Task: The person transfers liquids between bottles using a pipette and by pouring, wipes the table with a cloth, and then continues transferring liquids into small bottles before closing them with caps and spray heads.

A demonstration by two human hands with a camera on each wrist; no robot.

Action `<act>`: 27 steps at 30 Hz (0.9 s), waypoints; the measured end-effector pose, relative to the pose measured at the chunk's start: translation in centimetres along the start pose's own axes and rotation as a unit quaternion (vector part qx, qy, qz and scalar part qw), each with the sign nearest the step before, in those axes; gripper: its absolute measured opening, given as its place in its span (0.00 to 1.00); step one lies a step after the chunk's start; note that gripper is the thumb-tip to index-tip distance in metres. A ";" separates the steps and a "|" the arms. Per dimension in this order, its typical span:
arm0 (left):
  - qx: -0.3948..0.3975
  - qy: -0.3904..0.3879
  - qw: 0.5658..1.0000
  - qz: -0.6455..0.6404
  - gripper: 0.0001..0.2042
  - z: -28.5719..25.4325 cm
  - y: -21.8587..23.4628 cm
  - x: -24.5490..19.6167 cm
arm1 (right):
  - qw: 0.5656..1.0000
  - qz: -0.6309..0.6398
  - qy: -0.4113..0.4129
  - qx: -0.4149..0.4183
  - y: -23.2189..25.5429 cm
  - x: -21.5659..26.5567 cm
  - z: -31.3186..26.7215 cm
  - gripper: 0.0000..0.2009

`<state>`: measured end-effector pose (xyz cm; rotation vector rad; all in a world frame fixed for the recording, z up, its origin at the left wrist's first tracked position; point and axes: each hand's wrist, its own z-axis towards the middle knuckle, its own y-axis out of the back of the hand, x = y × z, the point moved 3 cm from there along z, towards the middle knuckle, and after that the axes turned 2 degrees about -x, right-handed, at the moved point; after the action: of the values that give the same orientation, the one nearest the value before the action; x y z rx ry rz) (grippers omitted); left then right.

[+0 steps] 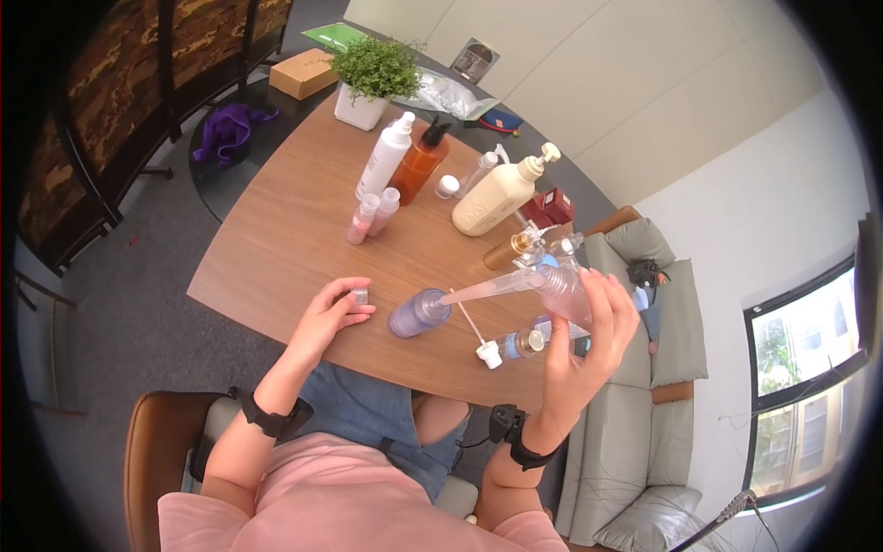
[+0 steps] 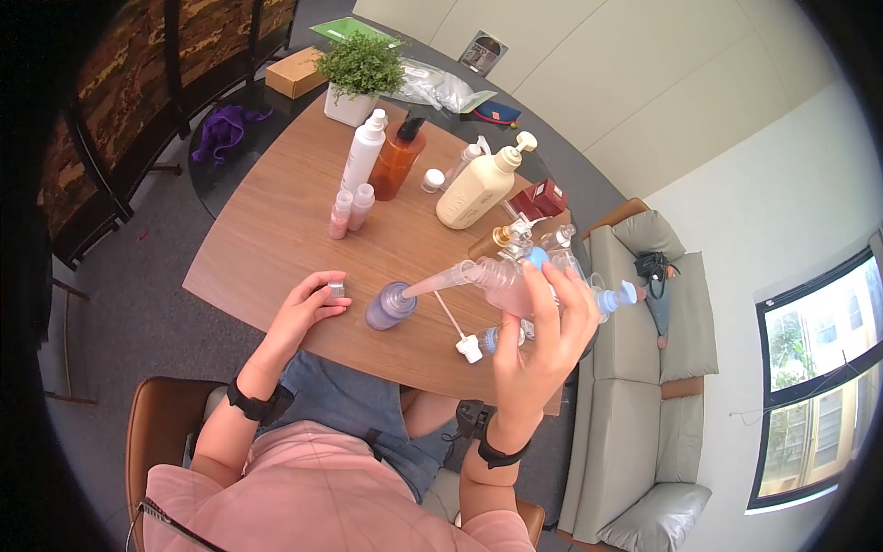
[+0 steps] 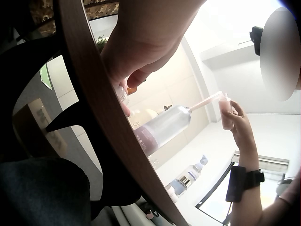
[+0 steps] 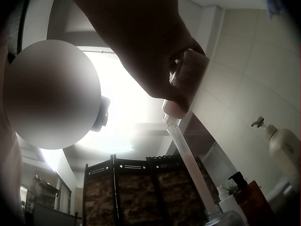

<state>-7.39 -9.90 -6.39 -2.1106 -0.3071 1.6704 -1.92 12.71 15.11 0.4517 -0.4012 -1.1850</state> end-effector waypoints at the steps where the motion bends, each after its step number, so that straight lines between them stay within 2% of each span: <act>1: -0.001 0.000 1.000 0.000 0.16 0.0 0.0 0.0 | 1.000 0.000 0.000 0.000 0.0 0.0 0.0 0.27; 27: 0.000 -0.009 1.000 -0.003 0.16 0.0 -0.1 0.0 | 1.000 0.020 -0.018 -0.002 -0.3 -0.3 -0.2 0.27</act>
<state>-7.36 -9.83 -6.32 -2.0943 -0.3195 1.6872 -2.14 12.96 14.72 0.4189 -0.4370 -1.1558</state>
